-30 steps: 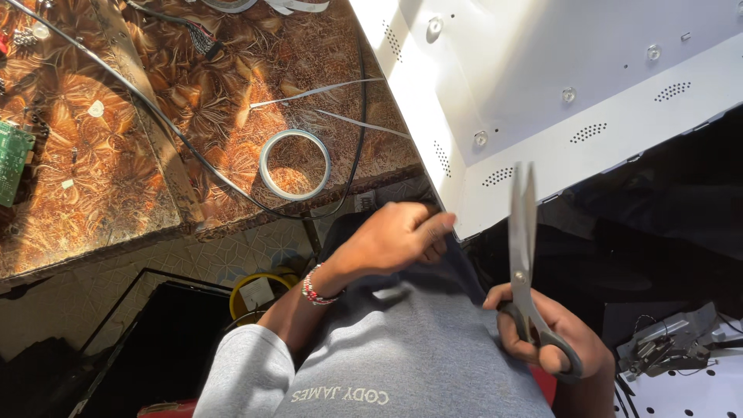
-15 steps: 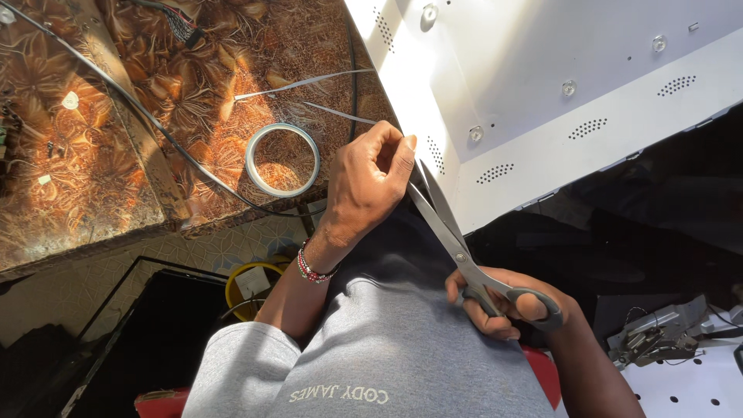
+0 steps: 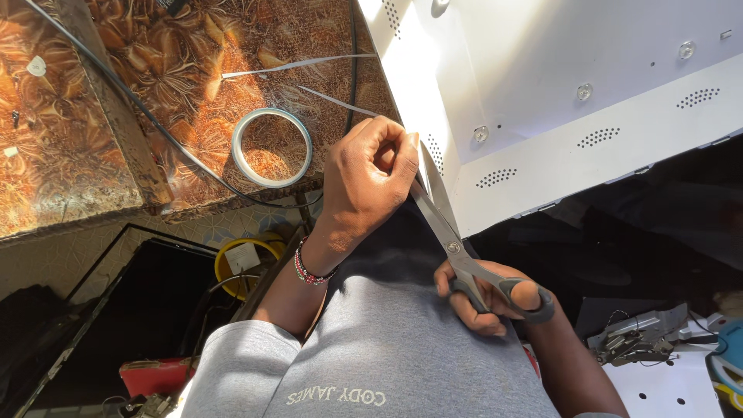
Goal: The person uses scissors to cut a strip of white tape along the edge of a white perforated metal panel. The person repeatedly snips small sections of the tape while holding the panel steady with the other hand.
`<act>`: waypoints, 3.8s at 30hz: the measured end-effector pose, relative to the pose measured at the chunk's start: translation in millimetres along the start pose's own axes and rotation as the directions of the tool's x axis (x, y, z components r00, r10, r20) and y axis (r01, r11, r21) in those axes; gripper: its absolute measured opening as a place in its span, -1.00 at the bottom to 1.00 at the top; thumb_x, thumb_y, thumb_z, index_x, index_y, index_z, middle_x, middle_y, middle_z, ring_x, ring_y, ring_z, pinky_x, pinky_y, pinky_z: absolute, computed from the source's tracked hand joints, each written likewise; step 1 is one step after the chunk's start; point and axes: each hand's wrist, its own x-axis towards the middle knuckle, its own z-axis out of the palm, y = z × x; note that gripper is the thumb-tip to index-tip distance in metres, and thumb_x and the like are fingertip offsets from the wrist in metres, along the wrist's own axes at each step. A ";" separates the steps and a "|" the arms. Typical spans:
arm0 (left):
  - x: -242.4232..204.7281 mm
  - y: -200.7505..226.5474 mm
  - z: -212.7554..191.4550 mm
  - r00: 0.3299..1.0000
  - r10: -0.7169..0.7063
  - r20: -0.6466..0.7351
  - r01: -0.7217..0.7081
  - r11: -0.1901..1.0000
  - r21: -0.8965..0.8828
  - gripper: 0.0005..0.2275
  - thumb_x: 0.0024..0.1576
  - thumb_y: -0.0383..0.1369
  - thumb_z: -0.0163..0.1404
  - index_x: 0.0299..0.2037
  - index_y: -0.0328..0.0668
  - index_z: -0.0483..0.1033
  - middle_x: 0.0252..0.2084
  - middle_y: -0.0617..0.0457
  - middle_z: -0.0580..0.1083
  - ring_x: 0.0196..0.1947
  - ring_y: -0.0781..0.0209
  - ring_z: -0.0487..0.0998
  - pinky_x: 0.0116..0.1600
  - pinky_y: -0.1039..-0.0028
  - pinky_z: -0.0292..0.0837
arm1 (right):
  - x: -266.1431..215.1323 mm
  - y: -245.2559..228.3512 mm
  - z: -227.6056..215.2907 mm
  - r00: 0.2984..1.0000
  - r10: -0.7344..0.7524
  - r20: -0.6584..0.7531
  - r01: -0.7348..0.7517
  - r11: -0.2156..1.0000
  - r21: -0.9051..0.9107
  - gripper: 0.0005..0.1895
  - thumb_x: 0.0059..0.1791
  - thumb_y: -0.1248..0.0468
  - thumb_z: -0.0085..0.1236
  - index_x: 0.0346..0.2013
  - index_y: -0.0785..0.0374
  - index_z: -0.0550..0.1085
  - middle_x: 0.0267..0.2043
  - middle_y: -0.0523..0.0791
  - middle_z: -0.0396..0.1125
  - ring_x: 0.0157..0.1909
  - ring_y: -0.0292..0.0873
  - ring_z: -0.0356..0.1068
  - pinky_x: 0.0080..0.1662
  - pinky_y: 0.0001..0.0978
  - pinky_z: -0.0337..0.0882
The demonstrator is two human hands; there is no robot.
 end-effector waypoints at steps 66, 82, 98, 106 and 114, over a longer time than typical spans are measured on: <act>2.7 4.8 1.0 0.939 -0.265 0.222 0.268 0.963 0.015 -0.71 0.20 -0.06 -0.07 -0.27 -0.10 0.29 -0.38 0.18 0.46 -0.43 0.29 0.41 -0.27 0.39 0.31 | -9.1 -38.3 67.0 0.964 -0.261 -0.049 0.213 0.872 -0.442 -0.06 0.14 -0.36 0.20 0.26 0.43 0.11 -0.43 -0.26 0.13 -0.45 -0.32 0.12 -0.33 -0.43 0.29; -17.2 16.3 0.4 0.996 0.009 0.084 -0.024 0.984 0.179 -0.69 0.26 -0.17 -0.01 -0.49 -0.10 0.34 -0.55 0.17 0.34 -0.56 0.24 0.31 -0.37 0.37 0.22 | -70.0 -34.3 43.4 0.979 0.202 0.032 -0.169 0.887 -0.430 0.10 0.09 -0.62 -0.07 0.23 0.45 0.24 -0.42 -0.25 0.16 -0.48 -0.42 0.02 -0.37 -0.51 0.13; -27.2 27.8 15.8 1.000 -0.016 -0.005 0.017 0.966 0.256 -0.76 0.23 -0.22 0.02 -0.46 -0.09 0.39 -0.61 0.22 0.37 -0.61 0.32 0.34 -0.39 0.41 0.28 | -38.7 -10.6 9.4 0.964 0.113 0.240 -0.081 0.987 -0.140 0.10 0.04 -0.52 0.03 0.34 0.39 0.02 -0.41 -0.24 0.14 -0.53 -0.43 -0.07 -0.44 -0.57 0.04; -26.1 22.8 24.4 0.993 0.052 -0.108 -0.019 0.956 0.291 -0.72 0.20 -0.28 0.03 -0.52 -0.08 0.26 -0.63 0.20 0.28 -0.58 0.27 0.26 -0.37 0.36 0.23 | -27.4 -11.5 11.9 0.958 0.133 0.255 -0.066 0.965 -0.255 0.02 0.06 -0.51 -0.08 0.29 0.36 0.03 -0.43 -0.28 0.13 -0.49 -0.45 -0.01 -0.40 -0.57 0.07; -19.6 9.9 35.0 0.990 0.008 -0.141 0.037 0.949 0.313 -0.73 0.12 -0.30 -0.01 -0.58 -0.05 0.19 -0.70 0.20 0.18 -0.62 0.27 0.15 -0.42 0.32 0.17 | -16.2 -1.2 25.0 0.995 0.032 0.096 0.005 0.933 -0.359 0.01 0.00 -0.55 -0.01 0.26 0.25 0.10 -0.50 -0.25 0.10 -0.50 -0.39 -0.04 -0.35 -0.54 0.07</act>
